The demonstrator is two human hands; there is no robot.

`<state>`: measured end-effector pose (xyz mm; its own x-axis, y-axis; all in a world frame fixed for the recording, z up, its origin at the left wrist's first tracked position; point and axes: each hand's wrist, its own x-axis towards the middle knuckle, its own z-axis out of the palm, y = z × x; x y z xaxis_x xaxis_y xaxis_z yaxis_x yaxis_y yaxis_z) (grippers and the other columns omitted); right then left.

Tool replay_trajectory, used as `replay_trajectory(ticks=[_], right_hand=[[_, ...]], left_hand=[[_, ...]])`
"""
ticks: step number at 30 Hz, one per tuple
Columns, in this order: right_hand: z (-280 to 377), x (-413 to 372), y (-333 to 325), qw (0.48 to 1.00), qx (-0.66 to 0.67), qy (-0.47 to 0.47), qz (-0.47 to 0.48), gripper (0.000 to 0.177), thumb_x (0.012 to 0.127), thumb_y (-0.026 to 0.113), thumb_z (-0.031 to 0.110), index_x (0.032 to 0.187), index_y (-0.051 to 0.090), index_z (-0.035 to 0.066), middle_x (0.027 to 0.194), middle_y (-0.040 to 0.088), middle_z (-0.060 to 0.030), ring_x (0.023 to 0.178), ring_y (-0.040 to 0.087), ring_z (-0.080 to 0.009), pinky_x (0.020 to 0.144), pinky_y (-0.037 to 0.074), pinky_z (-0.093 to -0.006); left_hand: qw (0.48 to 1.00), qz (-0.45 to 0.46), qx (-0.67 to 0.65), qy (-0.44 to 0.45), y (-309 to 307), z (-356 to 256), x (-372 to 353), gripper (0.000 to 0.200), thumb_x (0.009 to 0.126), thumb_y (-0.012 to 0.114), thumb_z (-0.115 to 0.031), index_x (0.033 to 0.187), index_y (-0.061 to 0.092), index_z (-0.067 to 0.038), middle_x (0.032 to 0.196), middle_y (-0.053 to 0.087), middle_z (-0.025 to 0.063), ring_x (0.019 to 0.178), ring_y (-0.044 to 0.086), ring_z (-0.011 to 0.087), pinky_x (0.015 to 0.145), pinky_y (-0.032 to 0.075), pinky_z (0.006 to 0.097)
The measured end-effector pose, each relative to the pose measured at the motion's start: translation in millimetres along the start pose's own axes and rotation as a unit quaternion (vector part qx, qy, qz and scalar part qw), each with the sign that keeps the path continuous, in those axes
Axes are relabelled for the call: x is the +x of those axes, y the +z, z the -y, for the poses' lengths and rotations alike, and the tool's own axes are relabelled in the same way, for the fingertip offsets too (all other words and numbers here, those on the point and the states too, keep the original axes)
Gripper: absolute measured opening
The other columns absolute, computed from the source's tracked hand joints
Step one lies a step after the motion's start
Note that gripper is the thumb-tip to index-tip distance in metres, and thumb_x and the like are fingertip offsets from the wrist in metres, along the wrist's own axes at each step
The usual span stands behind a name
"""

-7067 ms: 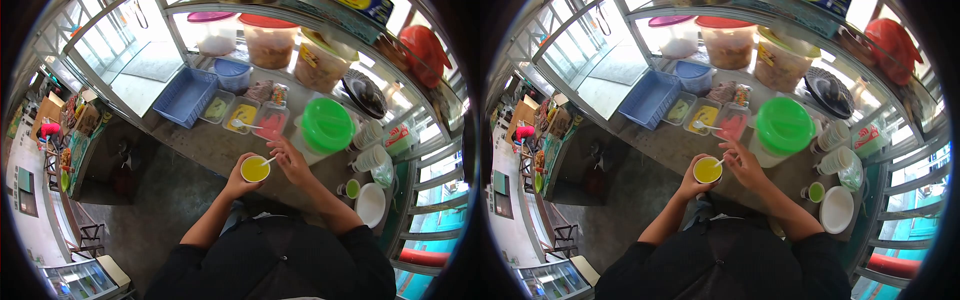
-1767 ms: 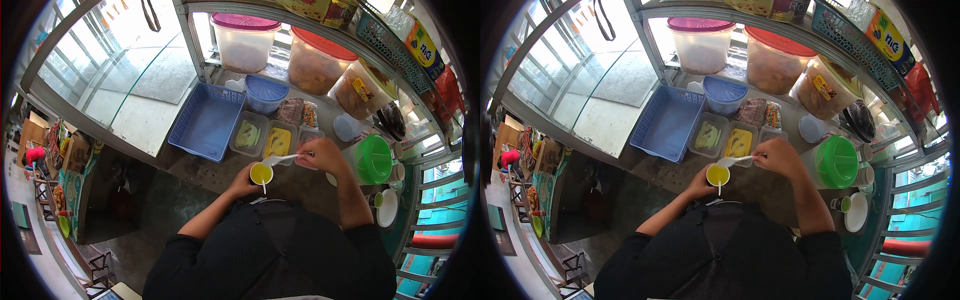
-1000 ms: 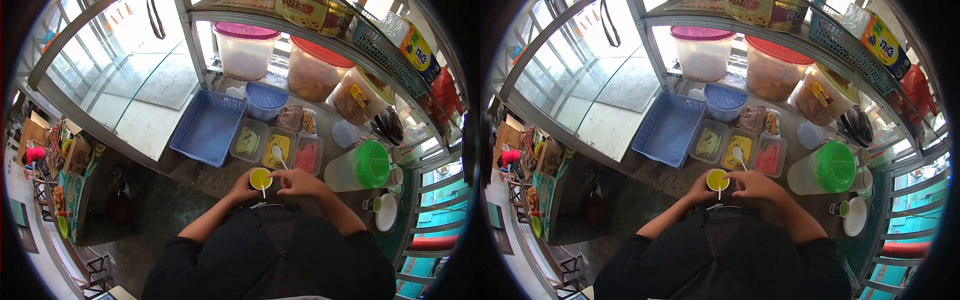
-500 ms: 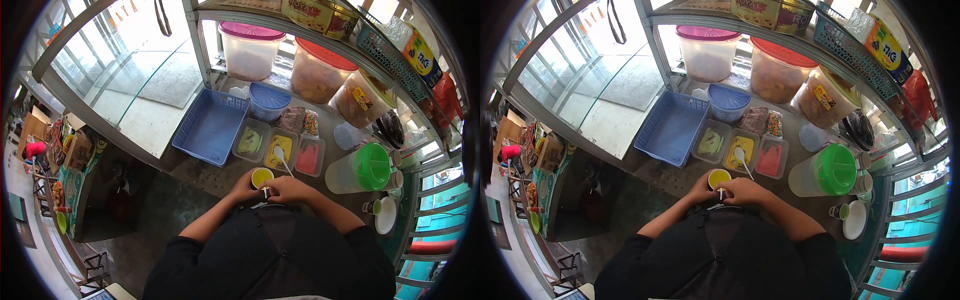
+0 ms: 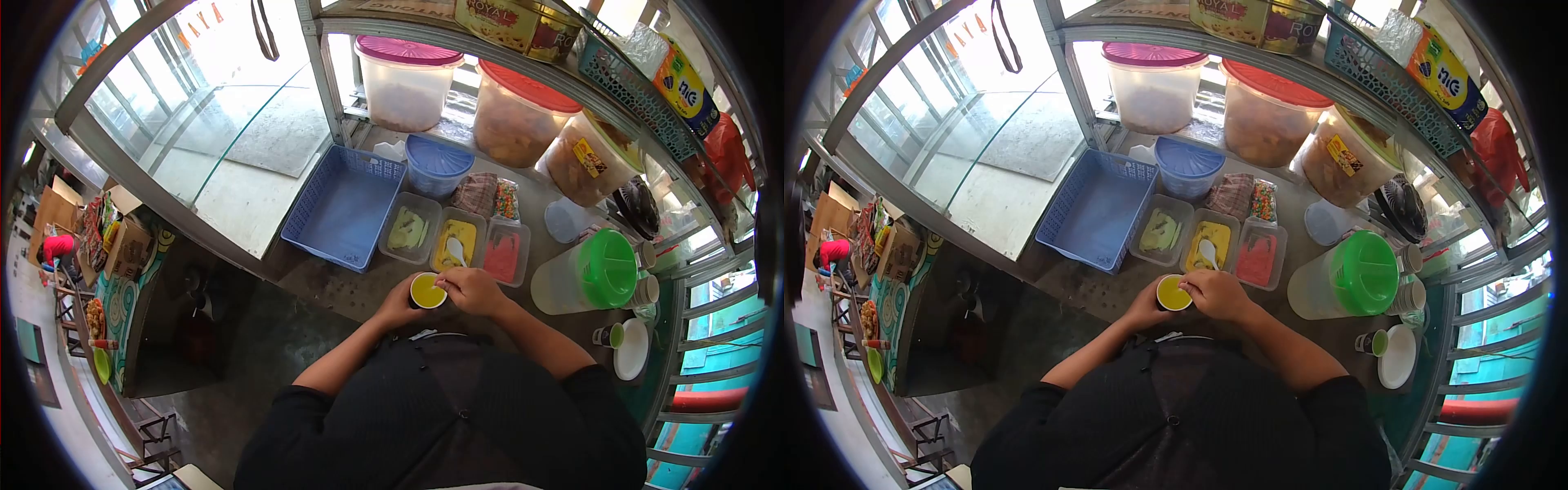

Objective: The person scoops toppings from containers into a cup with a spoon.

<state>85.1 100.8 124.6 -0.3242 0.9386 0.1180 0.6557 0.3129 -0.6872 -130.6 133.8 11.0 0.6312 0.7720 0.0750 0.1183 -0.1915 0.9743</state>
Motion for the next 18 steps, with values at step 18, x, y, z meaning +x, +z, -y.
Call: replay_trajectory(ticks=[18], right_hand=[[2.5,-3.6,14.5,0.998,0.005,-0.023,-0.057,0.017,0.095,0.065,0.018,0.1,0.073,0.005,0.088,0.07,-0.0165,0.083,0.068,-0.0361,0.072,0.053,-0.0436]], left_hand=[[1.0,-0.013,-0.003,0.017,1.2,6.8,-2.8,0.081,0.071,0.086,-0.02,0.141,0.049,-0.003,0.136,0.06,0.0152,0.128,0.059,0.0279,0.107,0.045,0.0383]])
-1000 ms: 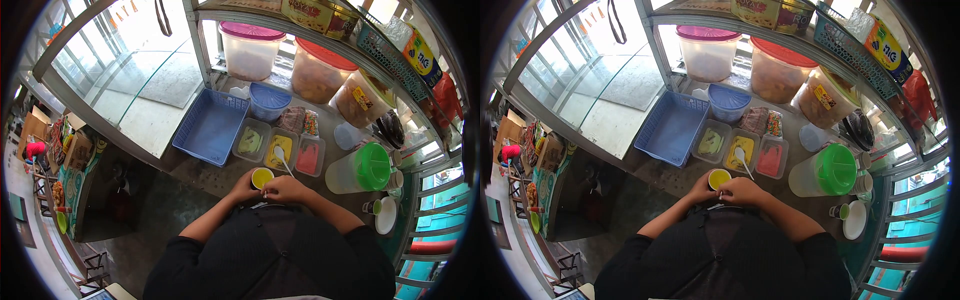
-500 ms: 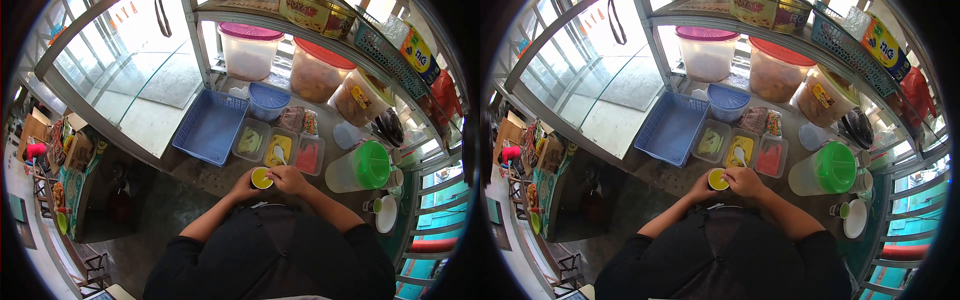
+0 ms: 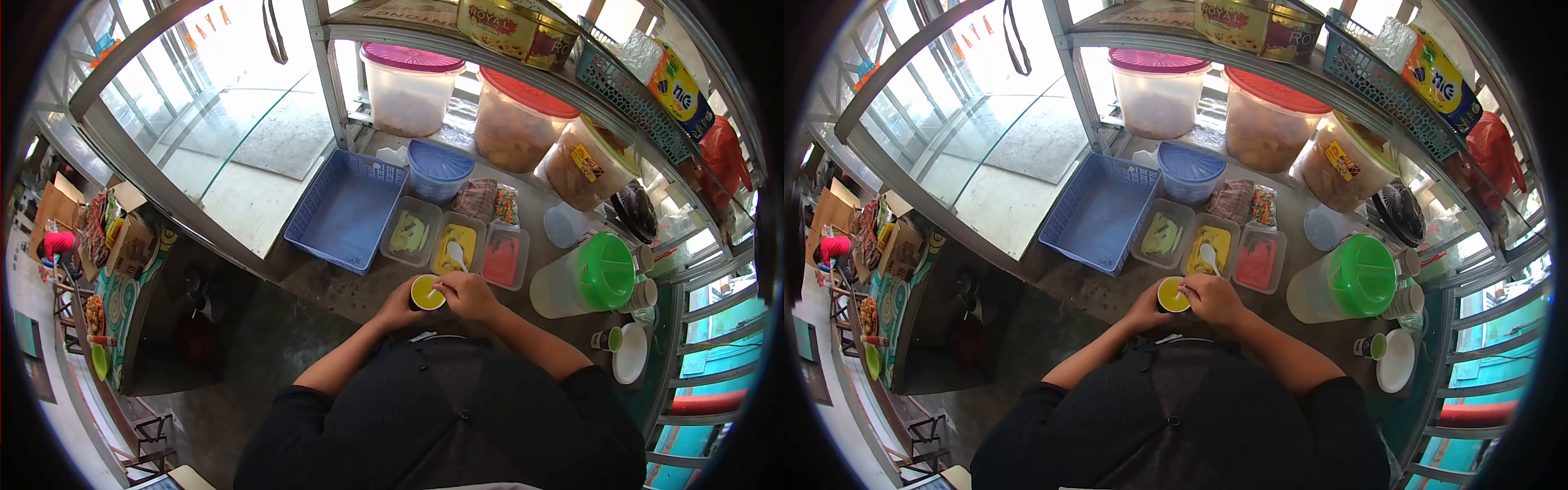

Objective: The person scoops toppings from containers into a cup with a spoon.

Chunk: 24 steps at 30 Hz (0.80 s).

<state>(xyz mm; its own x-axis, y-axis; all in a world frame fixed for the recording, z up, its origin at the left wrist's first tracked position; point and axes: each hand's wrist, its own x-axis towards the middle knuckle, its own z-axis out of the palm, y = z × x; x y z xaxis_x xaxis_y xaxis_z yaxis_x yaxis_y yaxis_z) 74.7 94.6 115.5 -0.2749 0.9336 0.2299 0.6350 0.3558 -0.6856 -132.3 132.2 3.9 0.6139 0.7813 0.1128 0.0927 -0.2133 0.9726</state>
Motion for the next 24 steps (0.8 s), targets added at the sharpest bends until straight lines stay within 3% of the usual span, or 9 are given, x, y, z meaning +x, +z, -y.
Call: replay_trajectory(ticks=[8,18,24], right_hand=[[-4.1,2.5,-2.9,0.999,-0.021,-0.025,0.009,0.018,0.094,0.065,0.02,0.102,0.072,0.006,0.089,0.071,-0.015,0.081,0.069,-0.0359,0.071,0.054,-0.0446],[-10.1,-2.4,-5.6,0.997,-0.012,-0.052,0.05,0.016,0.095,0.062,0.018,0.103,0.07,0.007,0.093,0.072,-0.0133,0.087,0.07,-0.0349,0.076,0.055,-0.0454],[-16.8,-9.3,-23.6,0.992,-0.075,-0.063,0.074,0.016,0.096,0.061,0.019,0.102,0.07,0.007,0.093,0.072,-0.0143,0.088,0.07,-0.0358,0.076,0.055,-0.0457]], left_hand=[[0.999,-0.037,-0.022,-0.003,8.1,-14.4,1.2,0.086,0.071,0.091,-0.019,0.142,0.044,-0.004,0.13,0.06,0.0129,0.123,0.059,0.0209,0.106,0.046,0.0346],[0.996,-0.087,-0.007,-0.005,24.3,-19.6,-8.6,0.086,0.071,0.091,-0.025,0.14,0.046,-0.003,0.132,0.06,0.0143,0.123,0.06,0.024,0.105,0.047,0.0354],[0.994,-0.104,0.016,-0.029,53.7,-32.2,-16.3,0.087,0.071,0.091,-0.027,0.142,0.046,-0.003,0.131,0.062,0.0143,0.123,0.061,0.0236,0.105,0.047,0.0356]])
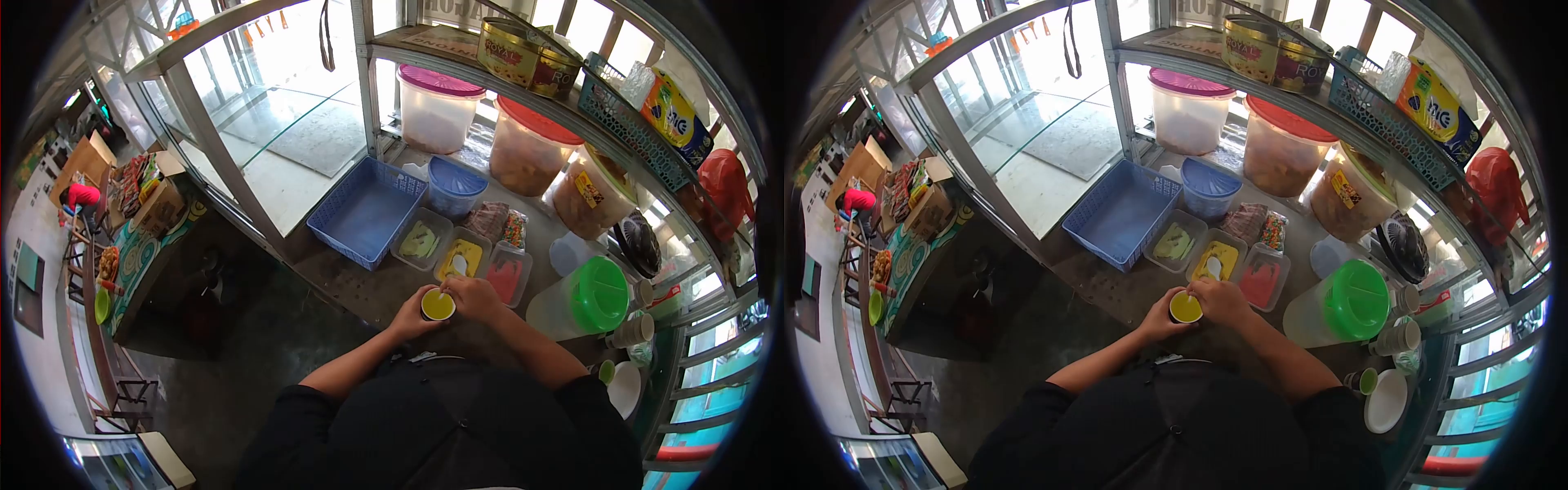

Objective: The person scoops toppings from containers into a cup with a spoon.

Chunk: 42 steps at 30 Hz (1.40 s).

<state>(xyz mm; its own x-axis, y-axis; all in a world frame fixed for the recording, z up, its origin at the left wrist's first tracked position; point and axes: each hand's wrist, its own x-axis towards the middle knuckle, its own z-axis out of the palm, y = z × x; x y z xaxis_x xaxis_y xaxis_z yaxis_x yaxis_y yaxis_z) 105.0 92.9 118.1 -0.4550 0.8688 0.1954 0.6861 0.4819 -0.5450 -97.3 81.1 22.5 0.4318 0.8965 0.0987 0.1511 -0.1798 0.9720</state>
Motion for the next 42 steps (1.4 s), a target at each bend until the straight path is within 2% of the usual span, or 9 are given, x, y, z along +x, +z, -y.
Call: replay_trajectory(ticks=[6,14,17,20,26,30,36,39,42], right_hand=[[-5.6,-39.3,-7.7,0.997,0.036,0.066,0.027,0.017,0.096,0.061,0.021,0.102,0.07,0.008,0.091,0.072,-0.0162,0.083,0.07,-0.0366,0.074,0.055,-0.0459],[-26.1,-84.2,-27.5,0.997,0.074,0.018,-0.017,0.015,0.095,0.06,0.017,0.101,0.069,0.007,0.091,0.072,-0.0162,0.086,0.07,-0.0368,0.075,0.054,-0.0461],[-30.9,-96.2,-27.6,0.995,0.09,0.019,-0.035,0.013,0.094,0.06,0.013,0.101,0.069,0.005,0.09,0.072,-0.0162,0.086,0.07,-0.0365,0.076,0.054,-0.0442],[-28.6,-107.9,-27.1,0.994,0.104,0.021,-0.028,0.013,0.094,0.061,0.011,0.102,0.069,0.004,0.089,0.072,-0.0164,0.085,0.071,-0.036,0.075,0.055,-0.0424],[-24.9,-110.1,-36.2,0.995,0.096,-0.013,-0.034,0.015,0.094,0.061,0.01,0.104,0.07,0.004,0.087,0.072,-0.0166,0.084,0.072,-0.0341,0.073,0.055,-0.0408],[-37.5,-102.1,-20.1,0.987,0.146,0.004,-0.064,0.016,0.095,0.061,0.007,0.106,0.071,0.003,0.083,0.072,-0.0151,0.077,0.073,-0.0266,0.069,0.054,-0.037],[-43.9,-82.4,-13.5,0.978,0.197,0.061,-0.039,0.016,0.098,0.061,0.01,0.109,0.071,0.002,0.078,0.07,-0.0091,0.069,0.068,-0.0109,0.063,0.053,-0.0297],[-46.9,-69.9,-9.9,0.965,0.249,0.056,-0.058,0.016,0.099,0.061,0.011,0.11,0.071,0.004,0.081,0.072,-0.0071,0.069,0.068,-0.0102,0.061,0.053,-0.0276],[-49.1,-58.6,-5.9,0.955,0.281,0.089,-0.043,0.022,0.097,0.063,0.014,0.117,0.069,0.007,0.086,0.075,-0.01,0.069,0.072,-0.0201,0.067,0.056,-0.0329]], left_hand=[[1.0,-0.006,-0.004,-0.015,49.4,-2.6,-18.0,0.089,0.071,0.092,-0.028,0.143,0.045,-0.004,0.13,0.062,0.0133,0.123,0.061,0.0216,0.105,0.047,0.0348],[0.998,-0.059,0.007,-0.002,108.6,-14.9,-32.8,0.087,0.072,0.091,-0.027,0.142,0.045,-0.004,0.132,0.061,0.0133,0.123,0.06,0.0228,0.106,0.046,0.0358],[0.99,-0.138,-0.039,-0.012,129.1,-33.7,-39.0,0.084,0.073,0.091,-0.027,0.141,0.046,-0.004,0.131,0.061,0.013,0.123,0.06,0.023,0.105,0.046,0.0358],[0.969,-0.247,-0.033,0.006,153.9,-31.2,-41.8,0.087,0.069,0.091,-0.028,0.139,0.047,-0.003,0.126,0.062,0.0174,0.119,0.063,0.0322,0.103,0.048,0.0403],[0.942,-0.329,0.063,-0.004,166.1,-39.3,-39.7,0.079,0.07,0.091,-0.03,0.132,0.051,-0.002,0.121,0.064,0.0175,0.114,0.063,0.0362,0.1,0.048,0.0422],[0.945,-0.321,0.056,-0.016,164.1,-46.9,-39.6,0.074,0.071,0.09,-0.029,0.131,0.053,-0.004,0.12,0.065,0.0158,0.114,0.065,0.0334,0.099,0.049,0.0405],[0.962,-0.262,0.071,-0.033,145.3,-44.7,-35.5,0.075,0.071,0.089,-0.03,0.132,0.053,-0.006,0.122,0.066,0.0144,0.114,0.067,0.0294,0.097,0.051,0.0378],[0.967,-0.246,0.057,-0.032,130.9,-42.7,-31.2,0.074,0.071,0.089,-0.028,0.132,0.054,-0.006,0.122,0.066,0.0141,0.114,0.066,0.0299,0.097,0.051,0.038],[0.967,-0.25,0.05,-0.029,115.5,-32.0,-26.2,0.075,0.071,0.09,-0.029,0.133,0.054,-0.006,0.12,0.067,0.0132,0.114,0.066,0.0276,0.098,0.051,0.0371]])
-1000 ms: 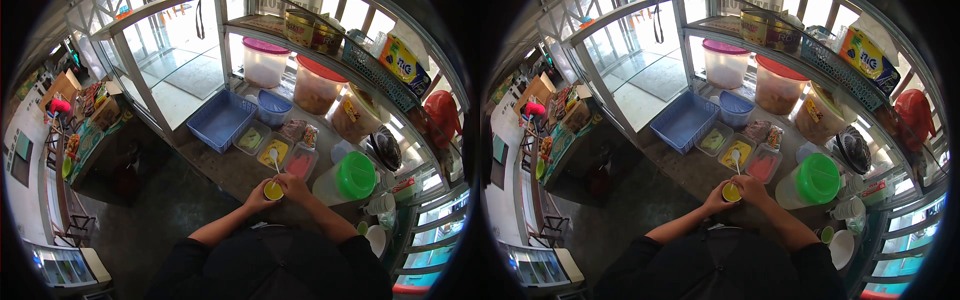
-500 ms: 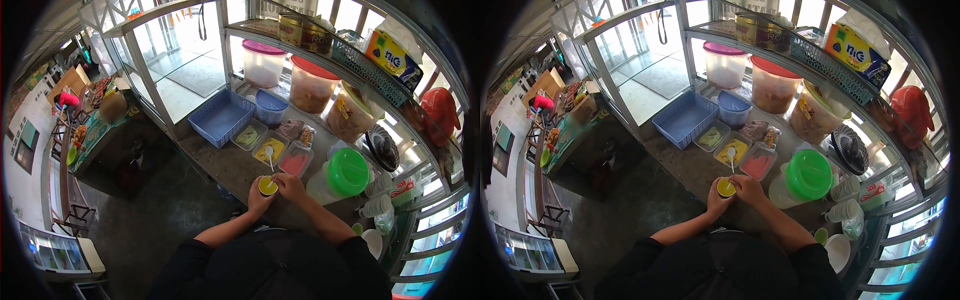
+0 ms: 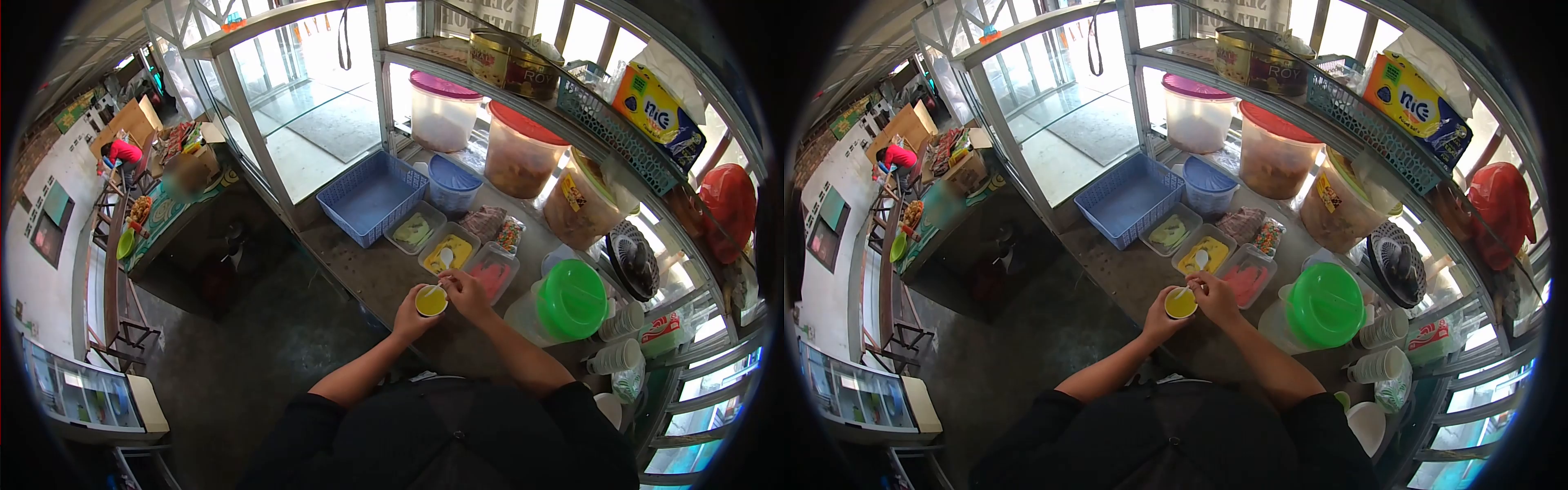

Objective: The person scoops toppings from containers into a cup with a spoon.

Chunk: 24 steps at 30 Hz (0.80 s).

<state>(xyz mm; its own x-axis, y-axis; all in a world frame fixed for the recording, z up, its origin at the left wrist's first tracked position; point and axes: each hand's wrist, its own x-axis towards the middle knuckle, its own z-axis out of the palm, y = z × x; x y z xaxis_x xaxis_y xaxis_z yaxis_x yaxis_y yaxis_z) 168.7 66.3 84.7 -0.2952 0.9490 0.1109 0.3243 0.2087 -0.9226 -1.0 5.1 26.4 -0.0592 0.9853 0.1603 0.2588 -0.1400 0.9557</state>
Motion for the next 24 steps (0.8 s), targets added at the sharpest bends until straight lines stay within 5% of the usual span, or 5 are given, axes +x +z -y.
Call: replay_trajectory(ticks=[6,9,21,24], right_hand=[[20.9,23.7,6.6,0.995,0.009,-0.077,-0.055,0.047,0.093,0.066,0.01,0.139,0.056,0.011,0.131,0.063,-0.0173,0.092,0.072,-0.023,0.072,0.058,-0.0306],[43.1,49.1,-4.7,0.985,-0.053,-0.128,-0.103,0.045,0.092,0.066,0.007,0.135,0.059,0.011,0.137,0.055,-0.016,0.101,0.068,-0.0244,0.076,0.057,-0.0294],[178.3,160.8,-49.9,0.938,-0.064,-0.232,-0.25,0.02,0.093,0.065,0.007,0.112,0.07,0.01,0.113,0.067,-0.0022,0.082,0.061,-0.0076,0.062,0.046,-0.0225],[217.4,176.5,-92.1,0.836,-0.176,-0.333,-0.4,0.013,0.095,0.067,0.01,0.108,0.07,0.009,0.107,0.071,-0.0023,0.081,0.062,-0.0085,0.066,0.047,-0.0239]], left_hand=[[0.999,0.019,-0.025,0.003,-24.6,18.9,30.9,0.08,0.069,0.092,-0.029,0.134,0.052,-0.005,0.121,0.067,0.011,0.113,0.066,0.0214,0.099,0.05,0.0349],[0.999,0.043,-0.018,-0.006,-47.0,24.0,47.9,0.082,0.069,0.093,-0.028,0.135,0.052,-0.005,0.122,0.067,0.0105,0.115,0.065,0.0204,0.101,0.049,0.0345],[0.977,0.21,-0.034,0.004,-134.3,59.4,124.4,0.084,0.068,0.095,-0.024,0.137,0.051,-0.004,0.125,0.065,0.0096,0.119,0.062,0.0186,0.104,0.047,0.0338],[0.965,0.258,-0.047,0.003,-136.9,57.4,135.1,0.082,0.07,0.094,-0.022,0.138,0.05,-0.005,0.126,0.064,0.0086,0.12,0.061,0.0182,0.104,0.047,0.0333]])
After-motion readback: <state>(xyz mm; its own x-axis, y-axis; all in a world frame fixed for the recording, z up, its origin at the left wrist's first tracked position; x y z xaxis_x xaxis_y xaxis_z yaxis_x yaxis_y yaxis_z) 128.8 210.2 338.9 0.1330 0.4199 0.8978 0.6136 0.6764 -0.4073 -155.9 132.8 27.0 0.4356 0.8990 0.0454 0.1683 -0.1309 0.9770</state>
